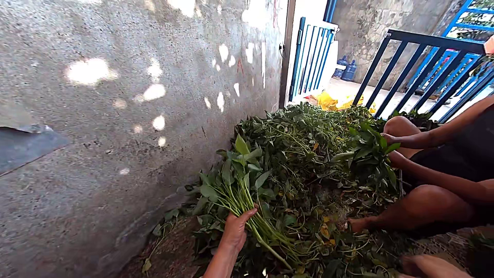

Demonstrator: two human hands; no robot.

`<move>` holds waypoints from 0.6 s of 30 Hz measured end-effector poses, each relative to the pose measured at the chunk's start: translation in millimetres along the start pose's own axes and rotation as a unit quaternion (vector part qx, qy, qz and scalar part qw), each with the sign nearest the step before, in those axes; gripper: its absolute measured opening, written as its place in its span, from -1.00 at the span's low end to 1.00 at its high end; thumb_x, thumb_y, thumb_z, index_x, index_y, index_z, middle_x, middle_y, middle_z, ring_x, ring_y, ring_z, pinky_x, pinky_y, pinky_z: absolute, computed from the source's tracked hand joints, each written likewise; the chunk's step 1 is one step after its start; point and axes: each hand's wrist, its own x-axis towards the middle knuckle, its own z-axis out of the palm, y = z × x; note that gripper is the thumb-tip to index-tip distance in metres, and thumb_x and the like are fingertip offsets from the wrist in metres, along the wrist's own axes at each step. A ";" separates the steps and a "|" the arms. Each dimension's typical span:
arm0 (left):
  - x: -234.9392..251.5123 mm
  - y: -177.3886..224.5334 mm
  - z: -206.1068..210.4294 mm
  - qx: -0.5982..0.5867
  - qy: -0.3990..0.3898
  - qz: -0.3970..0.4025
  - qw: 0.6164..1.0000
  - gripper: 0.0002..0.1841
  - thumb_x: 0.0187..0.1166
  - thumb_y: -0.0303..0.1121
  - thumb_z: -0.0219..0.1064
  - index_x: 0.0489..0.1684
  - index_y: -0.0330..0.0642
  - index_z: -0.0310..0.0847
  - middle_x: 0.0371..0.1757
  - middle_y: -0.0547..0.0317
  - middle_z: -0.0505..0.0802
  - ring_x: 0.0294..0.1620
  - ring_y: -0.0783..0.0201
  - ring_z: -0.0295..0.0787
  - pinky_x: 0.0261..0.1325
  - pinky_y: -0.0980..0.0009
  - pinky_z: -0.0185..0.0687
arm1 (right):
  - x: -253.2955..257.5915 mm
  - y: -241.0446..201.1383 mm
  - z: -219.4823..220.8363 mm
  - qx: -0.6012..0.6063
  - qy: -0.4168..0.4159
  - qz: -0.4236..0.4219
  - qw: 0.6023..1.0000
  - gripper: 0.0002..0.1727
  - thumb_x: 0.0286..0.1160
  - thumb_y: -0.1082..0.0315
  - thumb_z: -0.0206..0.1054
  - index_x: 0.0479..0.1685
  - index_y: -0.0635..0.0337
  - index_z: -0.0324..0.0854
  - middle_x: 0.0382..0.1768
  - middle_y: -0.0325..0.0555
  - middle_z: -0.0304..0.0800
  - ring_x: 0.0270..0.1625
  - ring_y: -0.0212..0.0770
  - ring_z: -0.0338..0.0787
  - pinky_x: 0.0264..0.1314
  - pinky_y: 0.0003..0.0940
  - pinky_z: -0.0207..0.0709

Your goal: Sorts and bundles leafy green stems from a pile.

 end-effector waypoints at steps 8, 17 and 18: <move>-16.7 4.9 -9.9 -0.049 0.086 -0.003 0.995 -0.64 0.51 -0.73 0.29 0.27 -0.47 0.42 -0.07 -0.18 0.85 -0.09 0.08 0.86 -0.01 0.21 0.83 | 188.7 -147.9 150.2 0.143 -0.047 -0.257 0.955 -0.55 0.73 0.05 0.25 0.16 0.29 0.76 0.13 0.19 0.82 0.25 0.09 0.80 0.42 0.03 0.60; 5.7 0.9 -57.7 0.001 0.267 -0.013 0.964 -0.46 0.42 -0.66 0.47 0.40 -0.47 0.41 0.09 -0.24 0.80 0.01 0.08 0.83 0.07 0.18 0.80 | 203.9 -138.1 137.2 -0.178 -0.255 -0.051 0.949 -0.57 0.77 0.19 0.14 0.21 0.42 0.68 0.31 0.42 0.70 0.44 0.40 0.67 0.42 0.44 0.47; 8.6 0.5 -58.6 0.018 0.257 -0.005 0.966 -0.44 0.41 -0.65 0.48 0.42 -0.46 0.39 0.12 -0.22 0.79 0.05 0.10 0.83 0.11 0.21 0.80 | 197.9 -136.1 134.9 -0.226 -0.274 -0.016 0.935 -0.56 0.72 0.24 0.21 0.29 0.47 0.64 0.42 0.49 0.61 0.49 0.47 0.60 0.42 0.52 0.41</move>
